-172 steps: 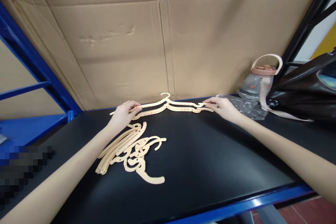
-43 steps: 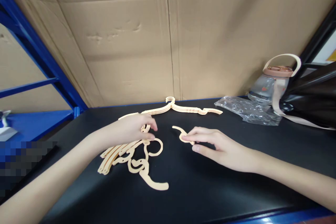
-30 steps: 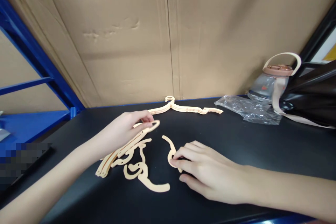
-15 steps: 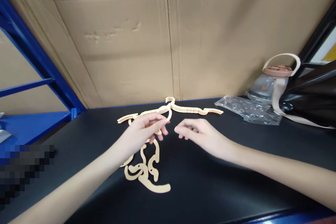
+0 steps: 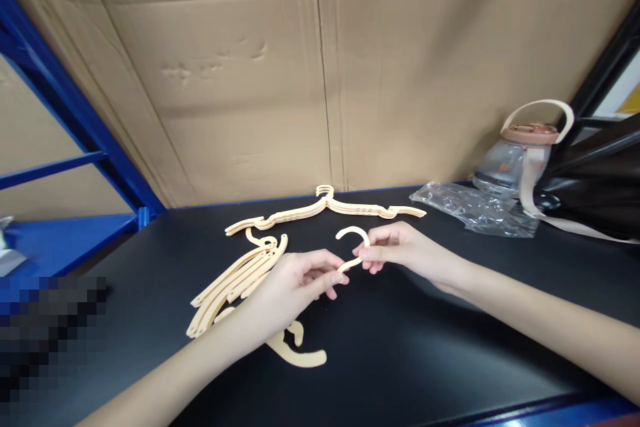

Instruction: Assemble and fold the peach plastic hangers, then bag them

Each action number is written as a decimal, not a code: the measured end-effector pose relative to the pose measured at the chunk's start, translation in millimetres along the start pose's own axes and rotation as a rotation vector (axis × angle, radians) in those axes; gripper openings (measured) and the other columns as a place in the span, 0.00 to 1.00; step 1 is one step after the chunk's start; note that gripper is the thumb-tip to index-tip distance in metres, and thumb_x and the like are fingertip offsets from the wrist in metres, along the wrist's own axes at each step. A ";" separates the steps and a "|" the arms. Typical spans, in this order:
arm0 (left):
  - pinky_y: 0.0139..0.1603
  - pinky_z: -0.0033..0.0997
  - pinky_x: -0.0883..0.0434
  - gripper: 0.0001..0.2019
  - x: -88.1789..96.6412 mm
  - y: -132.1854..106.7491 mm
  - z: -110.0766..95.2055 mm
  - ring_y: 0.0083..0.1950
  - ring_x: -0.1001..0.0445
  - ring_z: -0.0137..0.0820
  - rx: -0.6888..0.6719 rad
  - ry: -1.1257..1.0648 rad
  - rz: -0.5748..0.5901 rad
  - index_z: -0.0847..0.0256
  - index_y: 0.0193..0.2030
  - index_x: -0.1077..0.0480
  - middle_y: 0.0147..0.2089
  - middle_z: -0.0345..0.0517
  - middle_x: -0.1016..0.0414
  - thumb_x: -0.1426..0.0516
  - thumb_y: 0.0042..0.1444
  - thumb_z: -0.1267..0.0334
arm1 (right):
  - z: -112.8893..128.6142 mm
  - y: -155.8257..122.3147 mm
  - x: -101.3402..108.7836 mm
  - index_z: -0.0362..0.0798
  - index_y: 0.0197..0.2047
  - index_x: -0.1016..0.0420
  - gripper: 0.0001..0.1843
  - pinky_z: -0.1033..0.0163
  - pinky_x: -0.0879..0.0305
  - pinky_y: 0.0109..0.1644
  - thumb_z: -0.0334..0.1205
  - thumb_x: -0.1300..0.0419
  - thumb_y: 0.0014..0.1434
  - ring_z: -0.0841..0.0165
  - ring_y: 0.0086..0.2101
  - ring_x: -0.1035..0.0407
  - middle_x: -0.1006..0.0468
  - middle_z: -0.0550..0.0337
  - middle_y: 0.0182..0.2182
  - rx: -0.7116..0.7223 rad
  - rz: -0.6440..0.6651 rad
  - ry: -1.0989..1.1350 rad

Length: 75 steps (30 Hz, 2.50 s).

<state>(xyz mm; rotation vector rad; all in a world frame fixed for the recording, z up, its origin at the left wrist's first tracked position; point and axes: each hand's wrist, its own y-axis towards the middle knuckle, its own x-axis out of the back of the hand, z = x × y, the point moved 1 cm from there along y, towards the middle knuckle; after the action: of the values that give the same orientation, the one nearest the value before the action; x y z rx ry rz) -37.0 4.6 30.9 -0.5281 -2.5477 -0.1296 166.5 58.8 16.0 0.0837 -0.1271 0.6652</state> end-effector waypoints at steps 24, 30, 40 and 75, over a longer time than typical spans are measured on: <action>0.47 0.42 0.30 0.20 94.1 2.8 40.5 0.51 0.26 0.46 0.010 1.087 -0.291 0.61 0.48 0.27 0.50 0.51 0.23 0.57 0.62 0.59 | -20.4 6.6 10.5 0.45 0.32 0.26 0.10 0.63 0.31 0.37 0.44 0.35 0.54 0.71 0.29 0.29 0.21 0.59 0.30 0.127 -0.074 -0.040; 0.48 0.39 0.31 0.17 106.9 7.2 57.5 0.51 0.26 0.43 0.000 1.040 -0.153 0.56 0.46 0.26 0.51 0.45 0.23 0.53 0.59 0.56 | -20.5 4.7 8.9 0.46 0.33 0.29 0.11 0.63 0.31 0.36 0.45 0.37 0.56 0.71 0.29 0.30 0.24 0.60 0.28 0.131 -0.078 -0.097; 0.44 0.36 0.31 0.17 97.8 2.7 50.2 0.46 0.24 0.41 0.028 1.033 -0.159 0.54 0.45 0.26 0.47 0.45 0.22 0.55 0.62 0.58 | -18.1 0.9 0.1 0.46 0.33 0.29 0.09 0.62 0.32 0.38 0.43 0.39 0.58 0.71 0.29 0.30 0.23 0.60 0.30 0.157 -0.009 -0.239; 0.25 0.25 0.45 0.05 7.4 -8.4 3.2 0.22 0.39 0.26 -0.170 0.663 -0.183 0.55 0.34 0.48 0.24 0.31 0.38 0.54 0.62 0.61 | -21.4 5.2 -6.8 0.49 0.39 0.41 0.15 0.68 0.34 0.27 0.52 0.46 0.62 0.74 0.22 0.28 0.25 0.63 0.30 -0.021 -0.103 0.118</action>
<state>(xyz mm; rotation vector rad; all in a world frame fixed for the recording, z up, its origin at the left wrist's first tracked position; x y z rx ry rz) -47.6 0.0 32.0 -0.2507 -1.9352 -0.5017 159.8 61.3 -6.0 0.0309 -0.0162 0.5647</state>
